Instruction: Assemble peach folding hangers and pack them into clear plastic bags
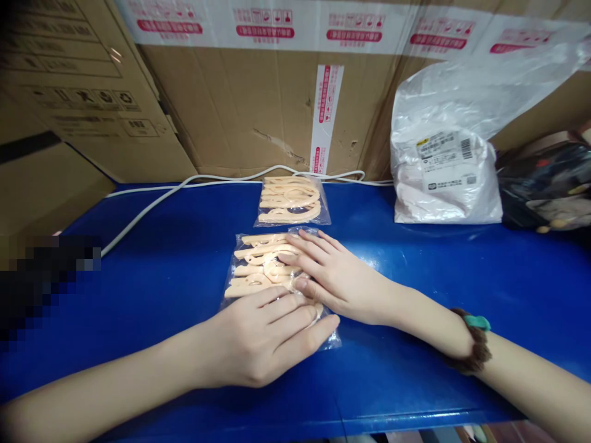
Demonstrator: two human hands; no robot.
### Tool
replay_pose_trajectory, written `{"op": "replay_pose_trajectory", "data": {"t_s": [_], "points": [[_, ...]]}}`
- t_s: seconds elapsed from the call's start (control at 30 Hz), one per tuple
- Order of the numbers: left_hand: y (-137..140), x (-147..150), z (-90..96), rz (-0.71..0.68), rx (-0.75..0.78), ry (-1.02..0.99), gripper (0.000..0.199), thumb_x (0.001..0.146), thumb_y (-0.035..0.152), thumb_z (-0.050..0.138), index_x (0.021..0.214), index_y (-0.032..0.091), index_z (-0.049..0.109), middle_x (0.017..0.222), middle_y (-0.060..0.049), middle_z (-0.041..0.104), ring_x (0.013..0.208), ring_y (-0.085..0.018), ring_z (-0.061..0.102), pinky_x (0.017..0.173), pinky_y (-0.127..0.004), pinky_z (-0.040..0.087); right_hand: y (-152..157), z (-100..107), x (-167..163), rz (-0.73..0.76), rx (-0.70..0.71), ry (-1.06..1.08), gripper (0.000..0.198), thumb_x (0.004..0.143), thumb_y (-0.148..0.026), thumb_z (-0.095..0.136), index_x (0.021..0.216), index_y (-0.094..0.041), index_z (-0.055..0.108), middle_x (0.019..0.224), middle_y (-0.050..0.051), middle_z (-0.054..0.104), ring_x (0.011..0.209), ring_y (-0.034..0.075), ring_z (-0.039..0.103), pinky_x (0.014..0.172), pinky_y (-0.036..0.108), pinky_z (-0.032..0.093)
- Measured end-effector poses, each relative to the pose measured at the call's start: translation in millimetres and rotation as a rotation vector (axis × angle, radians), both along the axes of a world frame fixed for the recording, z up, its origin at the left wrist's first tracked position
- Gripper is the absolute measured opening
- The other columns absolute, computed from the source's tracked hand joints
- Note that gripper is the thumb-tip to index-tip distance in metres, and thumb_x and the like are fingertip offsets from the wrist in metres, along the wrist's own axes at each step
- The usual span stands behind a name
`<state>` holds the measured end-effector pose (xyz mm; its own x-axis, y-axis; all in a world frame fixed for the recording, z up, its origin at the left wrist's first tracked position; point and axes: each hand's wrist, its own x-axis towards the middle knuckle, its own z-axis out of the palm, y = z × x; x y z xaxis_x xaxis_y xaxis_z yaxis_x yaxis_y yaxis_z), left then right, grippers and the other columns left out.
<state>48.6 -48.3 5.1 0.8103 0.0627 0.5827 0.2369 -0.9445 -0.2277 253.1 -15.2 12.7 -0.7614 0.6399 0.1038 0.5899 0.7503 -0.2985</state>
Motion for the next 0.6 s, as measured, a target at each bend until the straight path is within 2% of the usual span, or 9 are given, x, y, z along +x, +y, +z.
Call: {"op": "replay_pose_trajectory", "data": {"t_s": [0.13, 0.23, 0.33, 0.4, 0.47, 0.53, 0.6], "points": [[-2.7, 1.0, 0.9, -0.026, 0.013, 0.026, 0.019, 0.091, 0.011, 0.050, 0.078, 0.013, 0.064, 0.080, -0.006, 0.067, 0.072, -0.019, 0.061, 0.069, -0.032, 0.050, 4.2, 5.9, 2.3, 0.043, -0.063, 0.048, 0.048, 0.102, -0.036, 0.036, 0.148, -0.023, 0.038, 0.158, 0.006, 0.031, 0.146, 0.021, 0.024, 0.120, 0.048, 0.019], [-5.2, 0.4, 2.6, -0.030, 0.010, 0.017, 0.022, 0.091, 0.011, 0.050, 0.071, 0.015, 0.060, 0.074, -0.004, 0.065, 0.062, -0.016, 0.056, 0.056, -0.029, 0.045, 6.8, 12.7, 4.7, 0.000, -0.133, 0.179, 0.043, 0.101, -0.036, 0.038, 0.143, -0.026, 0.044, 0.152, 0.005, 0.042, 0.142, 0.021, 0.034, 0.117, 0.045, 0.027], [-6.5, -1.0, 1.7, 0.008, 0.029, -0.036, 0.018, 0.090, 0.012, 0.054, 0.075, 0.013, 0.064, 0.073, -0.003, 0.065, 0.059, -0.014, 0.055, 0.051, -0.027, 0.041, 6.7, 19.2, 7.3, -0.182, -0.109, 0.343, 0.030, 0.098, -0.040, 0.047, 0.121, -0.027, 0.060, 0.130, 0.005, 0.061, 0.125, 0.025, 0.052, 0.107, 0.043, 0.041], [-6.7, -1.9, 0.1, 0.047, 0.047, -0.101, 0.013, 0.089, 0.013, 0.057, 0.080, 0.013, 0.068, 0.075, -0.002, 0.066, 0.060, -0.014, 0.057, 0.051, -0.026, 0.041, 5.4, 20.6, 9.1, -0.356, -0.142, 0.436, 0.025, 0.095, -0.044, 0.050, 0.101, -0.024, 0.063, 0.106, 0.005, 0.068, 0.104, 0.023, 0.062, 0.090, 0.038, 0.050], [-7.0, -2.8, -0.7, 0.075, 0.047, -0.169, 0.012, 0.088, 0.014, 0.058, 0.083, 0.013, 0.069, 0.077, -0.002, 0.068, 0.062, -0.013, 0.059, 0.052, -0.025, 0.043, 3.2, 19.0, 9.8, -0.494, -0.320, 0.490, 0.027, 0.092, -0.049, 0.053, 0.097, -0.023, 0.059, 0.085, 0.003, 0.068, 0.075, 0.018, 0.064, 0.066, 0.031, 0.053], [-7.7, -4.1, 0.4, 0.084, 0.035, -0.225, 0.014, 0.089, 0.014, 0.056, 0.085, 0.013, 0.070, 0.079, -0.002, 0.070, 0.065, -0.013, 0.062, 0.055, -0.025, 0.046, 0.1, 15.7, 7.8, -0.588, -0.583, 0.509, 0.037, 0.088, -0.054, 0.057, 0.109, -0.023, 0.053, 0.068, -0.002, 0.064, 0.050, 0.014, 0.057, 0.045, 0.026, 0.045], [-8.9, -5.8, 2.8, 0.071, 0.019, -0.259, 0.018, 0.090, 0.014, 0.053, 0.087, 0.013, 0.071, 0.082, -0.002, 0.072, 0.069, -0.014, 0.064, 0.057, -0.025, 0.048, -4.0, 12.9, 2.1, -0.665, -0.797, 0.554, 0.053, 0.086, -0.057, 0.059, 0.126, -0.024, 0.045, 0.063, -0.004, 0.063, 0.042, 0.013, 0.054, 0.037, 0.025, 0.042]]}}
